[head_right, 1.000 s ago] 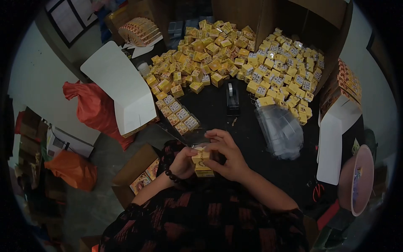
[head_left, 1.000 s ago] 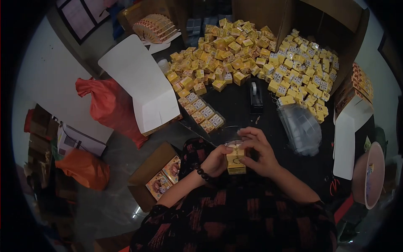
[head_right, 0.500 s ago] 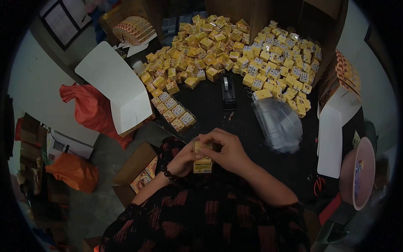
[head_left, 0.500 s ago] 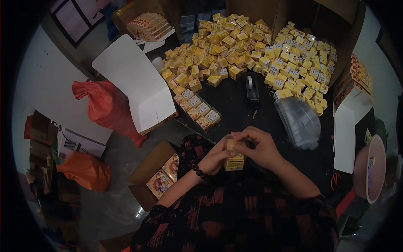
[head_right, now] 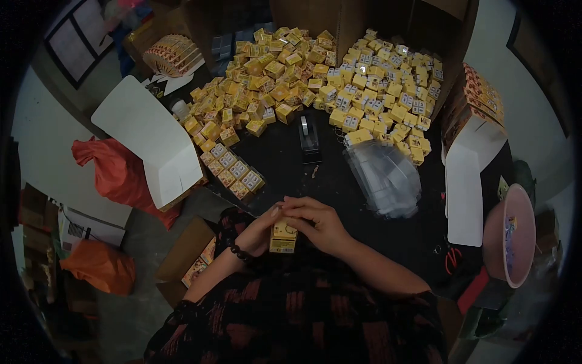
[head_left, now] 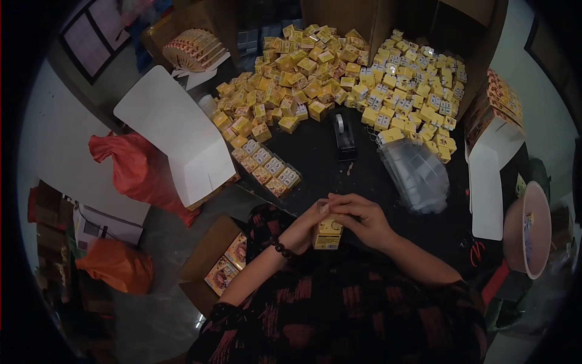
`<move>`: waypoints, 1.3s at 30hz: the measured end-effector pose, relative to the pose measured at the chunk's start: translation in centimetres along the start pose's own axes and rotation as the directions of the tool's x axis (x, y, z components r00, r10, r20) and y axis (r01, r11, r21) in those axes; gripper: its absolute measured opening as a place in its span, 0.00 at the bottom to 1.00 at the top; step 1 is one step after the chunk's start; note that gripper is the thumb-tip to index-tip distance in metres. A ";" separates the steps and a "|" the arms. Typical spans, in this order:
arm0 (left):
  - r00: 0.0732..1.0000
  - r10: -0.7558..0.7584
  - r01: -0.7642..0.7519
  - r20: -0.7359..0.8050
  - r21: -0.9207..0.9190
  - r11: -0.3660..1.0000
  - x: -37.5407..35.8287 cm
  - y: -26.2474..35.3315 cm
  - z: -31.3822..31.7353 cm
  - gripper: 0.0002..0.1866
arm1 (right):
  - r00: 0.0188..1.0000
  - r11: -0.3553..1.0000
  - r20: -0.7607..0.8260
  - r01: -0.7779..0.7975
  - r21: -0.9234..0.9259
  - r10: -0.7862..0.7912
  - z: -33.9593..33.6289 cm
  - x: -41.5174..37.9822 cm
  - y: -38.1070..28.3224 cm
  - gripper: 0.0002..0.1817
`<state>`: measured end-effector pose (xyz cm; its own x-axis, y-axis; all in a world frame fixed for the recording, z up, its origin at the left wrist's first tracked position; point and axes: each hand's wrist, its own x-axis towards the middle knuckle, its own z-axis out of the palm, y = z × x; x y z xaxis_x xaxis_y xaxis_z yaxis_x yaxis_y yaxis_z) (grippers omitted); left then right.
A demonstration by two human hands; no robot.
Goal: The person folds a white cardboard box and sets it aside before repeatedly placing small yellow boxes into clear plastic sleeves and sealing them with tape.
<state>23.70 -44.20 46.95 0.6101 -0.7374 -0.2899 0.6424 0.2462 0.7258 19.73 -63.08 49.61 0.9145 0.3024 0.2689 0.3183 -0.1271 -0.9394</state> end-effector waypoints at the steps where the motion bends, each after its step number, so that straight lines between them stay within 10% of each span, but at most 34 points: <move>1: 1.000 0.003 -0.003 0.006 0.004 1.000 0.7 0.4 0.0 0.27 | 0.994 0.999 -0.109 -0.006 0.036 0.010 -0.2 0.1 0.6 0.11; 4: 0.980 0.196 -0.186 -0.029 0.215 0.959 4.3 2.7 -0.2 0.28 | 0.836 0.935 -0.468 -0.137 0.328 0.287 -2.7 2.6 6.2 0.16; 6: 0.974 0.220 -0.203 -0.047 0.244 0.948 8.1 3.9 -1.3 0.30 | 0.747 0.956 -0.596 -0.217 0.200 0.294 -4.6 5.8 8.1 0.17; 8: 0.980 0.195 -0.179 -0.042 0.251 0.951 11.6 3.9 -3.7 0.37 | 0.747 0.915 -0.581 -0.404 -0.012 0.323 -6.4 8.7 11.7 0.14; 11: 0.979 0.204 -0.200 0.011 0.246 0.948 14.0 2.6 -5.4 0.33 | 0.682 0.780 -0.378 -0.555 0.289 0.625 -7.2 10.7 10.1 0.09; 18: 0.987 0.156 -0.141 -0.049 0.223 0.965 12.7 2.4 -4.6 0.29 | 0.659 0.367 -0.035 -0.374 0.852 0.752 -8.2 9.8 9.6 0.04; 27: 0.981 0.186 -0.171 -0.048 0.225 0.959 12.7 2.3 -4.7 0.33 | 0.688 0.768 -0.461 -0.225 0.600 0.561 -4.1 6.5 13.7 0.04; 34: 0.918 0.395 -0.383 0.035 0.333 0.861 11.3 0.3 -5.0 0.32 | 0.798 0.556 -0.213 -0.175 0.813 0.563 -4.1 3.6 6.8 0.04; 39: 0.881 0.449 -0.457 0.150 0.521 0.721 10.9 -0.1 -4.4 0.33 | 0.728 0.627 -0.149 -0.446 0.639 0.669 -4.1 3.4 6.6 0.07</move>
<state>32.34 -49.51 40.99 0.7566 -0.6329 0.1644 -0.0570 0.1866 0.9808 25.96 -66.77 45.16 0.9159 -0.0057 -0.4013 -0.3676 0.3893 -0.8445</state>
